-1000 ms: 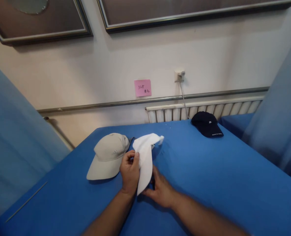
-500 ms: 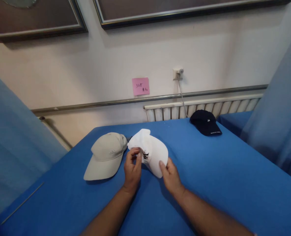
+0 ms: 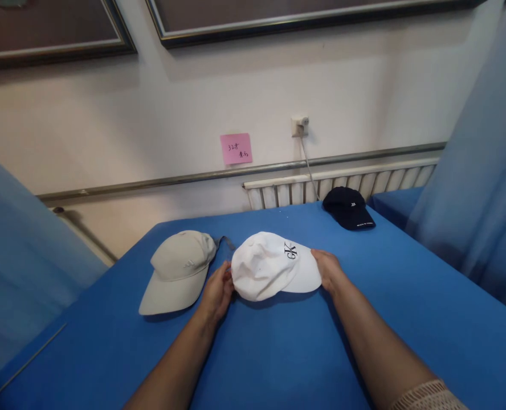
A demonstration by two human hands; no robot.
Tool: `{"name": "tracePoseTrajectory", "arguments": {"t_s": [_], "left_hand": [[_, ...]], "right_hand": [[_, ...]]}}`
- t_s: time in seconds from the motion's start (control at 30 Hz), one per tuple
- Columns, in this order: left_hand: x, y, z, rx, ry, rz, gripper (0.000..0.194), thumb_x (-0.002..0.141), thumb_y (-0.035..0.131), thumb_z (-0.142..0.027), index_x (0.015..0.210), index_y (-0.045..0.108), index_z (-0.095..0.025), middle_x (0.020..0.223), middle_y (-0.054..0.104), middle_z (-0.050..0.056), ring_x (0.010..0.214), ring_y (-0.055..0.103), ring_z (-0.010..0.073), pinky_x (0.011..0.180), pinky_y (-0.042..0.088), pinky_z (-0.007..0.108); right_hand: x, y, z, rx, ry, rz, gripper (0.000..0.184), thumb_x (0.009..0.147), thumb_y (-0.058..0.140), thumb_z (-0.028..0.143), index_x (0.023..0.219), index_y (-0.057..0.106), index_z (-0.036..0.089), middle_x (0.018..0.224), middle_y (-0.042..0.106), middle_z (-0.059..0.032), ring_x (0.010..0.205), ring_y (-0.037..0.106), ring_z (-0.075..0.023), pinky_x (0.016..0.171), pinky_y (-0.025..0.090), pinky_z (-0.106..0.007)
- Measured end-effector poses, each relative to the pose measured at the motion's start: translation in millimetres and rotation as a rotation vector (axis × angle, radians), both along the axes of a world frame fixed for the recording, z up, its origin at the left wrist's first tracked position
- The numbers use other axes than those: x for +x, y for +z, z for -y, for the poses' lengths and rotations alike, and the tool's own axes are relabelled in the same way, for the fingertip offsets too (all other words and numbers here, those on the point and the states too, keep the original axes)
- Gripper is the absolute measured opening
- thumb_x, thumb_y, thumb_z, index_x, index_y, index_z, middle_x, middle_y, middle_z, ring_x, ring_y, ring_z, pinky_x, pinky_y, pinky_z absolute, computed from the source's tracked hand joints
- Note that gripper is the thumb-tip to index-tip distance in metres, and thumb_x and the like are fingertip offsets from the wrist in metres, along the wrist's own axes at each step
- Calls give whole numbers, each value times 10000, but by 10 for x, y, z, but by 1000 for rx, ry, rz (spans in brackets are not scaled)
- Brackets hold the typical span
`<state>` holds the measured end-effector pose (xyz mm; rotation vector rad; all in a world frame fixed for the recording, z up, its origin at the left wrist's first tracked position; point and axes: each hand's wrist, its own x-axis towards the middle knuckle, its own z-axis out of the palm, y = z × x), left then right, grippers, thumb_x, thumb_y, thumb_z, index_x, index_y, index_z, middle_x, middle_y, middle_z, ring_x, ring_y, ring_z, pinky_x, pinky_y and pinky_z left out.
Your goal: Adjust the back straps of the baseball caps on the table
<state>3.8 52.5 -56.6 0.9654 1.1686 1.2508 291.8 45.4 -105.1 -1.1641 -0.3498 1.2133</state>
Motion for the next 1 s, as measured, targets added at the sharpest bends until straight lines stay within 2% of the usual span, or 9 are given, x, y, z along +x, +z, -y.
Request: {"name": "tracePoseTrajectory", "arguments": {"t_s": [0.1,0.27,0.37,0.47,0.6,0.7,0.8,0.9,1.0], "left_hand": [[13,26,25,-63,-54,116,394,684,736,-435,931,612,-153,712,655,19,593,616,141,539,467,243],[10,1,35,-90,-72,-7,499,628,786,-372,1024,594,-136,535,557,-55,443,495,80,458,385,190],[47,-4,66,-69,-105,-135,477,649,763,-404,1010,592,-142,497,533,-60,398,456,82,406,332,187],[104,11,114,-45,-182,-195,412,665,752,-404,956,601,-154,494,519,-59,394,449,85,408,357,196],[152,31,177,-38,-332,-221,338,653,755,-361,883,608,-161,528,542,-41,406,463,86,405,359,193],[154,31,192,-31,-415,-223,331,651,757,-355,869,609,-155,536,549,-37,411,467,85,406,364,194],[136,12,162,-15,-366,-229,331,658,744,-356,879,607,-150,518,531,-45,399,454,81,403,358,194],[97,-11,99,12,-233,-255,300,654,722,-320,882,610,-160,512,518,-55,395,440,80,399,348,192],[34,-17,32,37,-121,-304,276,659,693,-298,891,621,-166,499,518,-55,395,438,91,399,348,201]], "right_hand": [[95,-37,-46,-15,-21,17,101,707,670,196,769,622,131,661,691,-87,563,660,-216,553,551,-340],[170,-68,-110,38,-96,83,136,701,649,237,800,614,150,742,691,-83,677,681,-215,645,576,-332],[183,-69,-127,59,-192,168,279,680,646,252,937,586,159,819,681,-62,756,683,-210,697,579,-329],[171,-56,-130,57,-243,289,463,675,646,281,1106,538,152,1016,663,-93,903,671,-230,794,563,-357],[93,6,-115,11,-269,497,594,607,695,265,1170,538,156,1297,531,-150,1221,500,-311,1015,425,-425],[-25,109,-53,-55,-273,733,560,593,687,223,1138,576,162,1401,432,-160,1339,345,-344,1100,293,-445],[-174,251,74,-94,-179,1108,390,717,570,229,1102,593,175,1303,524,-146,1204,492,-306,1002,375,-406],[-289,377,223,-75,25,1219,234,830,465,278,998,611,205,953,677,-80,864,632,-231,770,445,-323],[-322,434,325,-135,221,1351,282,880,453,413,809,633,208,746,683,-79,721,629,-229,661,404,-313]]}}
